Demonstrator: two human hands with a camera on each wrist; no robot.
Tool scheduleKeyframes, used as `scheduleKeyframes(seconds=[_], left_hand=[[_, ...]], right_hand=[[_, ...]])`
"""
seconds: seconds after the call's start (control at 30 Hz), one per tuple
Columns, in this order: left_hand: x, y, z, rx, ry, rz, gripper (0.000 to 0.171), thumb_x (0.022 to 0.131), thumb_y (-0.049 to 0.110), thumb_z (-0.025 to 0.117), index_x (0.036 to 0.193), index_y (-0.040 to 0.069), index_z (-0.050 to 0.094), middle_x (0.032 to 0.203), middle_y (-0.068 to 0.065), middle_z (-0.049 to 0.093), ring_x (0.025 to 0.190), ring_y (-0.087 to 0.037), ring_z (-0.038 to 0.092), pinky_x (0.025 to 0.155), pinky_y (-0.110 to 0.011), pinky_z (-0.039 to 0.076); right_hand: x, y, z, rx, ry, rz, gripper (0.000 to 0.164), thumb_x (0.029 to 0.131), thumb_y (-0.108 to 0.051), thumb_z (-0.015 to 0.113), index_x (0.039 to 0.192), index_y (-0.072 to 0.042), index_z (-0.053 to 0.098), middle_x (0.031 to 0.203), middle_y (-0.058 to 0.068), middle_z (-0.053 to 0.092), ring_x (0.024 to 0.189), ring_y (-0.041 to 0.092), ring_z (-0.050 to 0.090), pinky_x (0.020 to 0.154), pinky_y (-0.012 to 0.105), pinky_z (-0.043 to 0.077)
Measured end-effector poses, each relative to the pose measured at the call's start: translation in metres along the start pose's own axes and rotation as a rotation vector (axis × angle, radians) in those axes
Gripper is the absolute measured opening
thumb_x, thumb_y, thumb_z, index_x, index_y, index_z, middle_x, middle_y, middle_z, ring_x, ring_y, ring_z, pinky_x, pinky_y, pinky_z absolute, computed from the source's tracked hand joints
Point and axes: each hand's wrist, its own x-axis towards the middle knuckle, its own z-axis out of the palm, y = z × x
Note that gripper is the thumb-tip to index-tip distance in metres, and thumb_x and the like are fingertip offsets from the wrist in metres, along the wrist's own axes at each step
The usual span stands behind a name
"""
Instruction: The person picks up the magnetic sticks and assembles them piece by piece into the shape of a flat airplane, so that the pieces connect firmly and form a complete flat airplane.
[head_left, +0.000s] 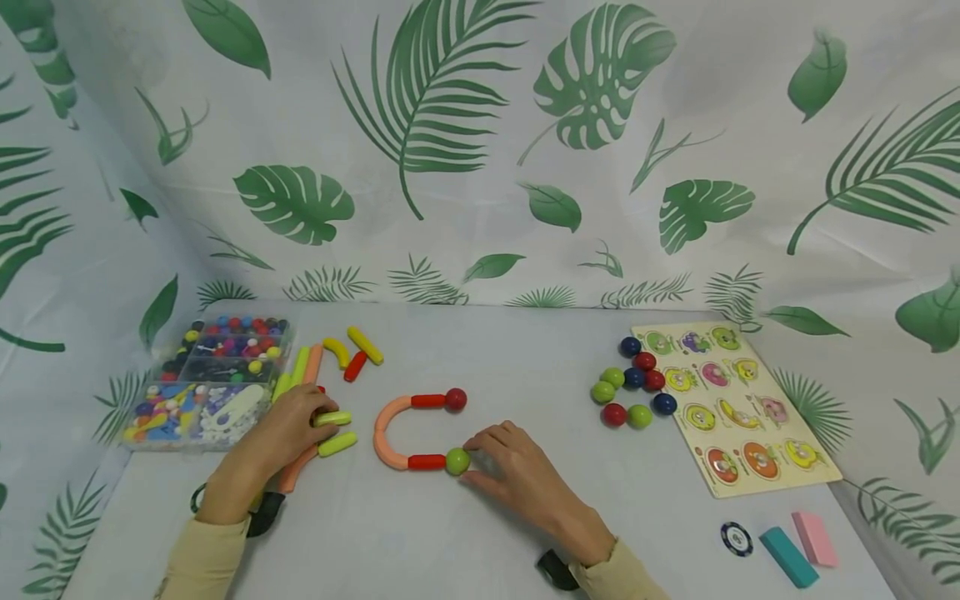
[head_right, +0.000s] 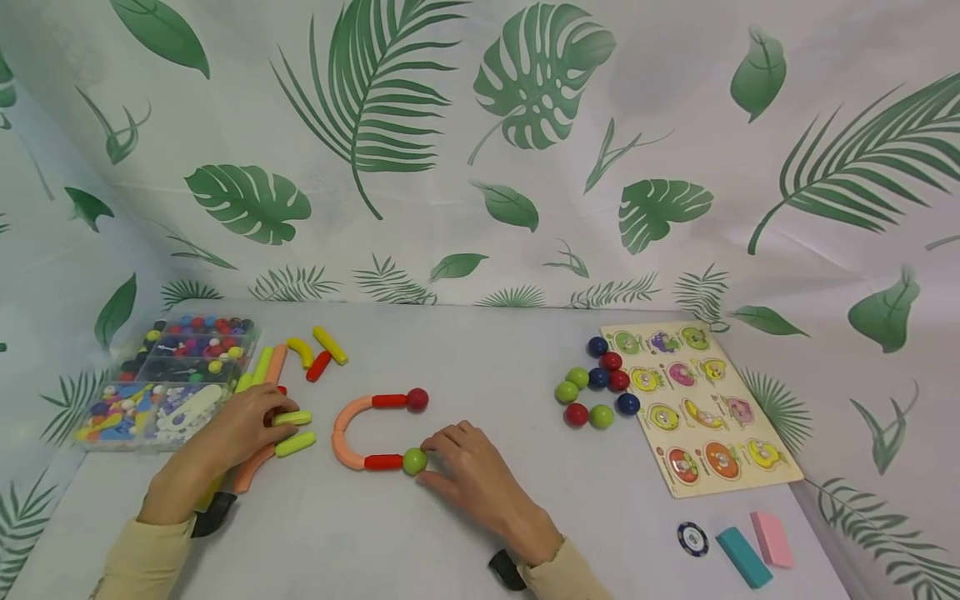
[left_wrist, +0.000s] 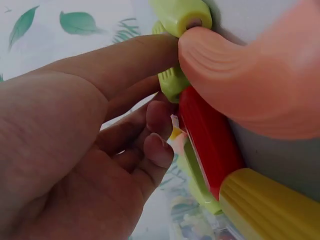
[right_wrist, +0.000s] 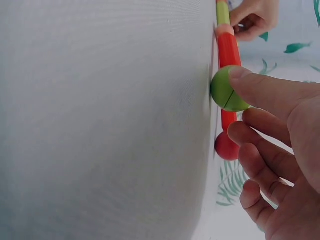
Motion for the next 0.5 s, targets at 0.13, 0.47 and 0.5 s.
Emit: scheduleKeyframes(seconds=[0.13, 0.47, 0.5], left_hand=[[-0.0001, -0.0006, 0.0011, 0.000, -0.005, -0.020, 0.018, 0.087, 0.012, 0.079, 0.100, 0.001, 0.075, 0.089, -0.005, 0.061, 0.079, -0.015, 0.054, 0.072, -0.035, 0.050], [-0.0009, 0.0022, 0.0044, -0.014, 0.025, -0.026, 0.025, 0.087, 0.018, 0.080, 0.107, 0.004, 0.076, 0.088, 0.000, 0.062, 0.078, -0.012, 0.052, 0.071, -0.031, 0.050], [-0.0005, 0.0026, 0.0039, -0.017, 0.010, -0.038, 0.027, 0.087, 0.017, 0.081, 0.109, 0.003, 0.075, 0.088, -0.001, 0.063, 0.078, -0.013, 0.053, 0.072, -0.032, 0.051]], right_hand=[[-0.0006, 0.0005, -0.0004, 0.002, -0.006, 0.006, 0.033, 0.085, -0.036, 0.083, 0.112, -0.020, 0.073, 0.108, -0.009, 0.070, 0.101, 0.006, 0.058, 0.087, 0.028, 0.053], [-0.0017, 0.0019, -0.0001, 0.001, 0.008, -0.004, 0.033, 0.084, -0.035, 0.084, 0.111, -0.020, 0.073, 0.106, -0.009, 0.071, 0.100, 0.006, 0.059, 0.086, 0.028, 0.053], [-0.0019, 0.0020, -0.0001, 0.003, 0.009, -0.005, 0.033, 0.084, -0.034, 0.084, 0.111, -0.020, 0.073, 0.106, -0.009, 0.071, 0.100, 0.006, 0.059, 0.086, 0.028, 0.053]])
